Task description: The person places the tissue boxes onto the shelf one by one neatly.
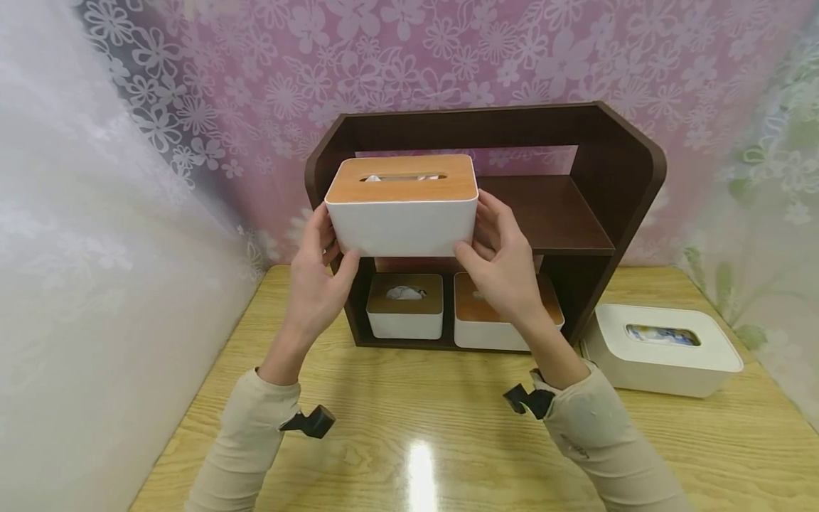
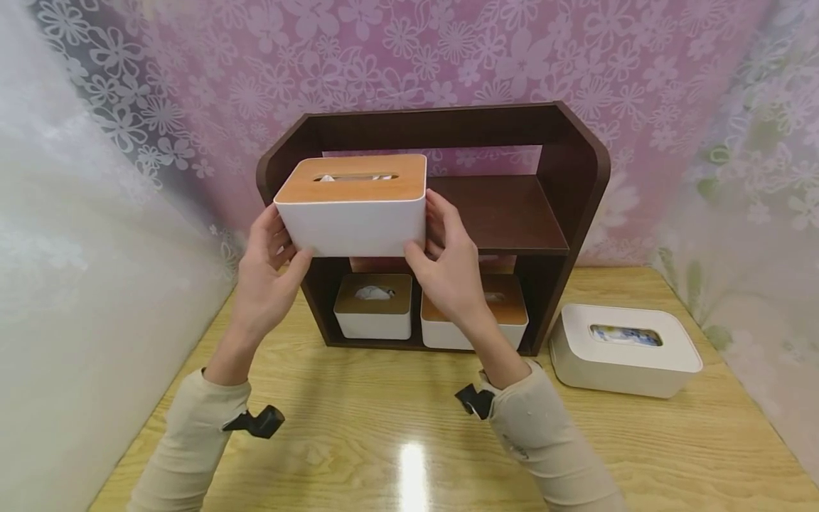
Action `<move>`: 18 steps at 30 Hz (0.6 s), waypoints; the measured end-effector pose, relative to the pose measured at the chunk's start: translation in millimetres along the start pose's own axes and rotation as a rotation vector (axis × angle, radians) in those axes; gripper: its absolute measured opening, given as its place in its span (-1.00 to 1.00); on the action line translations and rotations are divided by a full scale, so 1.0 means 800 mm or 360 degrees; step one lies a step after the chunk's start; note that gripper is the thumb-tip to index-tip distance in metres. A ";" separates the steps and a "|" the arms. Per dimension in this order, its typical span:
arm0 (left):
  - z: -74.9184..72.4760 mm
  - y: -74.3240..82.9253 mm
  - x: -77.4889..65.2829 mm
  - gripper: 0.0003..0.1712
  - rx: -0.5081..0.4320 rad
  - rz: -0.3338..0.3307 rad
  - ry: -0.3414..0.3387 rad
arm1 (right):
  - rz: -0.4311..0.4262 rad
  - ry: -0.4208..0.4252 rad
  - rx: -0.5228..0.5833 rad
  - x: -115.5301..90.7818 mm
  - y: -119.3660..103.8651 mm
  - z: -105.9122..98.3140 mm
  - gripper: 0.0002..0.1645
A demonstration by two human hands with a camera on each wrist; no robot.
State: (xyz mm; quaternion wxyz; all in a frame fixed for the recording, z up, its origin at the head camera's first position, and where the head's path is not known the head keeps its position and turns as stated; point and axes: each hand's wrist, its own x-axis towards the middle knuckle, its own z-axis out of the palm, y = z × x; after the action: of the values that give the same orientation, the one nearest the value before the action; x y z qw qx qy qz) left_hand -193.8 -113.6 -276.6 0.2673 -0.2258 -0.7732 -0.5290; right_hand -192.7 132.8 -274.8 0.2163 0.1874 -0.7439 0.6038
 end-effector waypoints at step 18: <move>0.004 -0.009 0.024 -0.05 -0.0062 -0.0111 -0.0267 | 0.0131 -0.0131 -0.0054 0.024 0.002 -0.002 -0.10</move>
State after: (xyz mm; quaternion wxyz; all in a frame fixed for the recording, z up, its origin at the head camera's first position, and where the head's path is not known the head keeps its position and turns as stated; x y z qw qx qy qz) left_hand -213.4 -111.8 -269.5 0.1786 -0.2475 -0.7898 -0.5321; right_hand -209.8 134.1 -265.2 0.1637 0.1777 -0.7694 0.5913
